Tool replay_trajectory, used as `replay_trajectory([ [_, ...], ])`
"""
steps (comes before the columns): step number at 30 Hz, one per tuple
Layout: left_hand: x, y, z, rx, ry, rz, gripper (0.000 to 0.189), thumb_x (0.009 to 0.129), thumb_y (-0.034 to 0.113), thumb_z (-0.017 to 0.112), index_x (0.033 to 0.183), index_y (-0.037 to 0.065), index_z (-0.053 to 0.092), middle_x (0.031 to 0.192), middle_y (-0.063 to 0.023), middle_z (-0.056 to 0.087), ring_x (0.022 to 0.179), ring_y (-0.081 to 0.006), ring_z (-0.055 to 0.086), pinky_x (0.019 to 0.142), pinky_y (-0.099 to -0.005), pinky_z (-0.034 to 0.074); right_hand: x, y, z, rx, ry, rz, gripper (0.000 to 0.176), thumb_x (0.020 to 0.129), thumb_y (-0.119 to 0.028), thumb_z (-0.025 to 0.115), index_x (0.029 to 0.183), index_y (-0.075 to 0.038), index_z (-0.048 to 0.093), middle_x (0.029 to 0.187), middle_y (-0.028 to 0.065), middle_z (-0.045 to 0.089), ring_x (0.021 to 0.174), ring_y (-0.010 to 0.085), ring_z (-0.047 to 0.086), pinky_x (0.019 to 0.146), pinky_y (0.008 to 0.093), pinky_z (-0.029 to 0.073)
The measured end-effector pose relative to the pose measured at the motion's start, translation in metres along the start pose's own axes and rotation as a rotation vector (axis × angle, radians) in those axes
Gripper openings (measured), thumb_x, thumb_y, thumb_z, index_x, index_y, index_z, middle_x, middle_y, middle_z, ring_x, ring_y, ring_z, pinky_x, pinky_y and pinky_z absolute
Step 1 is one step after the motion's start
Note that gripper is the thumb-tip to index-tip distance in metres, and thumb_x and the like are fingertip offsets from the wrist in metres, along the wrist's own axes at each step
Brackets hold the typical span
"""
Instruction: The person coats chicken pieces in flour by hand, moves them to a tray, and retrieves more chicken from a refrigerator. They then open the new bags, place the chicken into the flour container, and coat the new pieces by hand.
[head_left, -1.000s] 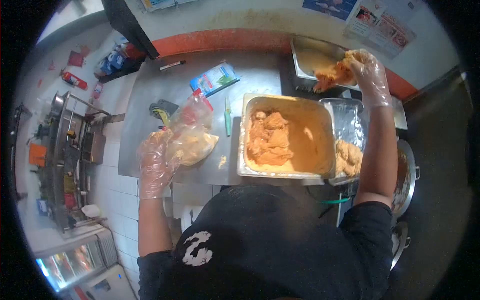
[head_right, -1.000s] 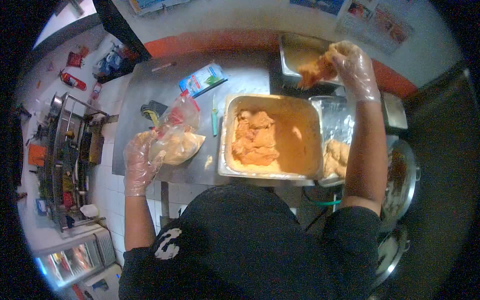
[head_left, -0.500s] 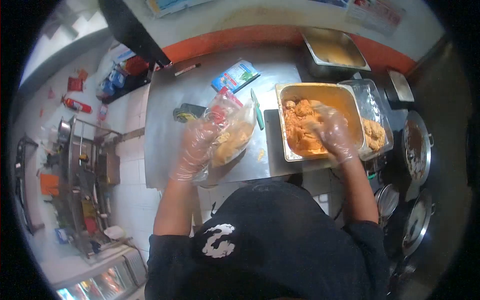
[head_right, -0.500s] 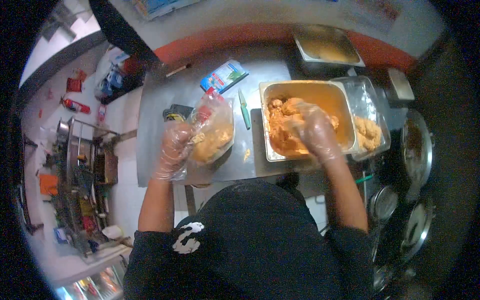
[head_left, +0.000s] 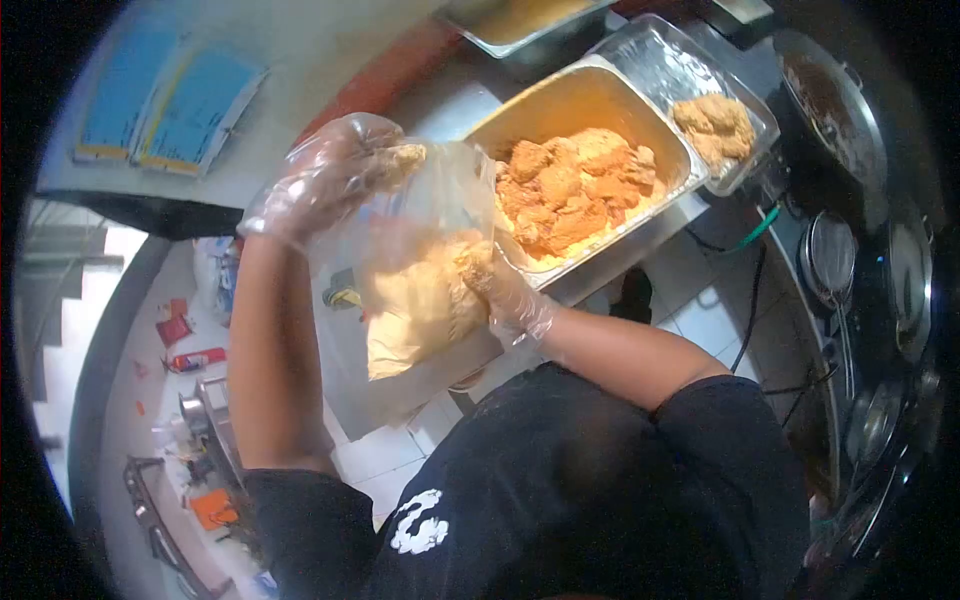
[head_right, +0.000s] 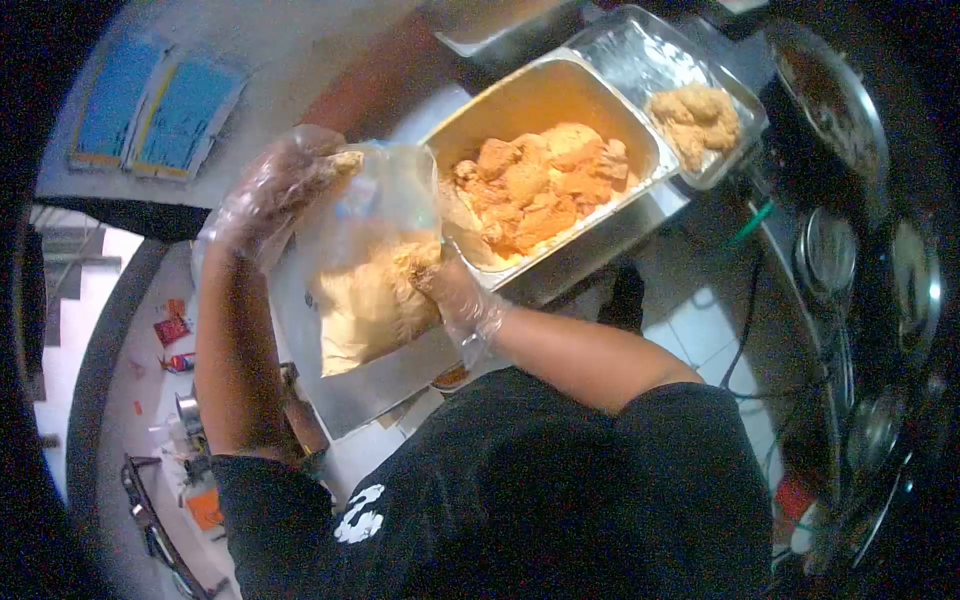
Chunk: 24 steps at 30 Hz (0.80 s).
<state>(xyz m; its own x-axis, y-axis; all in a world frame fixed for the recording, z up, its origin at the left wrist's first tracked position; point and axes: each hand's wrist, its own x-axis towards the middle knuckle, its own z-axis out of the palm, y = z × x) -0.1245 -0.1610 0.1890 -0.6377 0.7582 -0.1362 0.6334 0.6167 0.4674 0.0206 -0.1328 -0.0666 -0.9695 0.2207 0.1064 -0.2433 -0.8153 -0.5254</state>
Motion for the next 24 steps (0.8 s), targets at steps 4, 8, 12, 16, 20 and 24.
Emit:
replay_trajectory([
  [4, 0.061, -0.006, 0.024, 0.396, -0.259, 0.251, 0.038, 0.097, 0.04, 0.073, 0.107, 0.004, 0.076, 0.102, -0.0146, 0.078, 0.091, -0.0272, 0.074, 0.083, -0.0403, 0.057, -0.028, 0.023, 0.012, 0.268, 0.102, -0.009, 0.074, 0.105, -0.052, 0.068, 0.157, -0.004, 0.046, 0.148, 0.0105, 0.062, 0.135, 0.0239, 0.061, 0.116, 0.0417, 0.051],
  [8, 0.09, 0.006, 0.043, 0.535, -0.416, 0.14, 0.037, 0.099, 0.04, 0.071, 0.109, 0.005, 0.078, 0.107, -0.0149, 0.078, 0.097, -0.0308, 0.074, 0.086, -0.042, 0.057, -0.035, -0.001, 0.013, 0.398, 0.039, 0.093, 0.081, 0.105, -0.062, 0.06, 0.164, -0.011, 0.04, 0.157, 0.0127, 0.057, 0.144, 0.0308, 0.057, 0.12, 0.0499, 0.048],
  [12, 0.117, -0.014, 0.057, 0.848, -0.501, 0.36, 0.035, 0.101, 0.041, 0.069, 0.109, 0.007, 0.078, 0.105, -0.0153, 0.079, 0.096, -0.0324, 0.074, 0.085, -0.0423, 0.057, -0.028, 0.008, 0.01, 0.513, 0.074, 0.185, 0.082, 0.107, -0.067, 0.053, 0.164, -0.009, 0.04, 0.155, 0.0147, 0.059, 0.14, 0.0306, 0.06, 0.118, 0.0491, 0.05],
  [16, 0.111, -0.02, 0.055, 0.48, -0.403, 0.246, 0.033, 0.099, 0.039, 0.071, 0.105, 0.007, 0.077, 0.101, -0.0149, 0.078, 0.092, -0.0325, 0.072, 0.083, -0.0434, 0.057, -0.035, -0.024, 0.022, 0.586, 0.094, 0.25, 0.079, 0.107, -0.065, 0.054, 0.162, -0.009, 0.043, 0.148, 0.0149, 0.064, 0.132, 0.0287, 0.066, 0.114, 0.0451, 0.055],
  [20, 0.111, -0.008, 0.057, 0.568, -0.355, 0.076, 0.029, 0.097, 0.034, 0.074, 0.103, 0.006, 0.076, 0.102, -0.0158, 0.077, 0.093, -0.0327, 0.072, 0.083, -0.0446, 0.056, -0.021, -0.025, 0.019, 0.525, 0.145, 0.181, 0.089, 0.103, -0.076, 0.05, 0.164, -0.012, 0.039, 0.15, 0.0169, 0.061, 0.132, 0.032, 0.066, 0.108, 0.0525, 0.059],
  [24, 0.115, -0.01, 0.055, 0.543, -0.298, 0.046, 0.023, 0.096, 0.027, 0.073, 0.105, 0.006, 0.076, 0.104, -0.0173, 0.077, 0.093, -0.0321, 0.071, 0.084, -0.0448, 0.055, -0.019, -0.06, 0.03, 0.499, 0.076, 0.177, 0.094, 0.1, -0.082, 0.046, 0.164, -0.015, 0.036, 0.15, 0.0189, 0.059, 0.13, 0.0386, 0.065, 0.097, 0.0657, 0.061],
])
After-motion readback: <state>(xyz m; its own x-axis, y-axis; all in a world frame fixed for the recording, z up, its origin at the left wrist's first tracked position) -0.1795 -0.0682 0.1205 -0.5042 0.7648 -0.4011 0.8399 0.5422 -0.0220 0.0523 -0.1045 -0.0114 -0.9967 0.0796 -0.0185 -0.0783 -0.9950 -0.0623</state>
